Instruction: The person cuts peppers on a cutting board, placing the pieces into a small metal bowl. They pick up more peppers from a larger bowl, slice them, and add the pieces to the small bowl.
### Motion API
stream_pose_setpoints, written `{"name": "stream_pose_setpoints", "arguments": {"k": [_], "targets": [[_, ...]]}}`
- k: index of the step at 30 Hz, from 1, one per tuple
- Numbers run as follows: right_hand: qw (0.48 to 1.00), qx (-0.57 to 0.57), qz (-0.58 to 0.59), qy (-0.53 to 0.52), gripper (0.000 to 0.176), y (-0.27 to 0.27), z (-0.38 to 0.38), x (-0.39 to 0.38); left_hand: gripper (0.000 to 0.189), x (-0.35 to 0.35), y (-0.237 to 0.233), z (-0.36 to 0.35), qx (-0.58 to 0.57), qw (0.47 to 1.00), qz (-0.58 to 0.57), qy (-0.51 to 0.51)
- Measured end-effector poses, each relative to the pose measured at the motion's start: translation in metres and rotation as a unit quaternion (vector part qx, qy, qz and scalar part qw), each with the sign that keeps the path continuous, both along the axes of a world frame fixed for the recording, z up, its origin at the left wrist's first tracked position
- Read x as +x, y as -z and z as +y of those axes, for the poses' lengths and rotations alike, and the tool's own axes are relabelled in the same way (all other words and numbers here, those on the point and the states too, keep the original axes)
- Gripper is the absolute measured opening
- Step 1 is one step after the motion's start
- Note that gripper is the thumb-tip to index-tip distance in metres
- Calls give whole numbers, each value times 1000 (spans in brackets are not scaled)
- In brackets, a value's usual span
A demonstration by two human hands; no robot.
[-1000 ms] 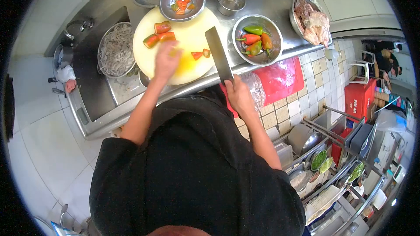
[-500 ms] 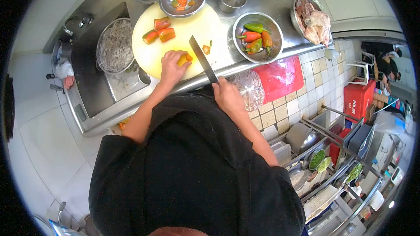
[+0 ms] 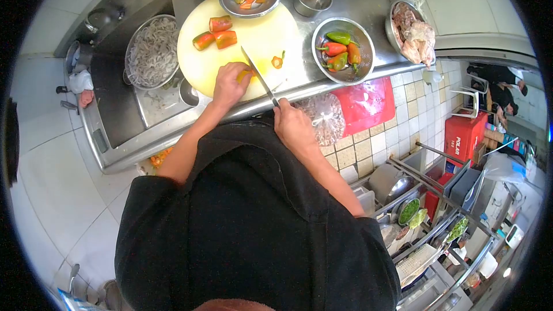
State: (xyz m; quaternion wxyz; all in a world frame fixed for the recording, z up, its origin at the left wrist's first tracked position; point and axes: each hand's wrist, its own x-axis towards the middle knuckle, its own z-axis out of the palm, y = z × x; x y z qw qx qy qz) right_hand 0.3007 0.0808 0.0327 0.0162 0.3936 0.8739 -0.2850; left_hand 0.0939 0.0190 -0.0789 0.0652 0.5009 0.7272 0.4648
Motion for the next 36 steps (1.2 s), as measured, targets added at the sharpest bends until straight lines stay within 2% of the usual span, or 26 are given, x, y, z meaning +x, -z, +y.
{"name": "stream_pose_setpoints", "arguments": {"k": [6, 8, 12, 15, 18, 19, 22, 27, 36], "targets": [[999, -2, -44, 3, 20, -6, -6, -5, 8, 2, -1, 5, 29, 1000, 7, 2], [999, -14, -29, -2, 20, 20, -4, 1, 8, 3, 1, 5, 22, 1000, -5, -4], [999, -41, -15, -13, 26, 28, 11, 5, 10, 5, -2, 8, 22, 1000, -21, -5], [995, -94, -27, -13, 29, 21, 23, 6, 12, 1, 4, 16, 4, 996, -88, -23], [986, -163, -36, 30, 28, 19, 27, 8, 12, -7, 2, 7, -60, 984, -136, -94], [987, -151, -31, 35, 28, 16, 26, 6, 11, -15, -1, 0, -91, 985, -127, -70], [993, -114, -17, 38, 27, 7, 13, 1, 11, -32, 7, -18, -78, 996, -31, -38], [998, -63, -16, 11, 27, 4, 5, -15, 10, -37, 4, -19, -47, 999, 9, 15], [996, -74, -43, -29, 29, 7, 6, -28, 10, -39, 7, -20, -17, 997, 64, 49]]}}
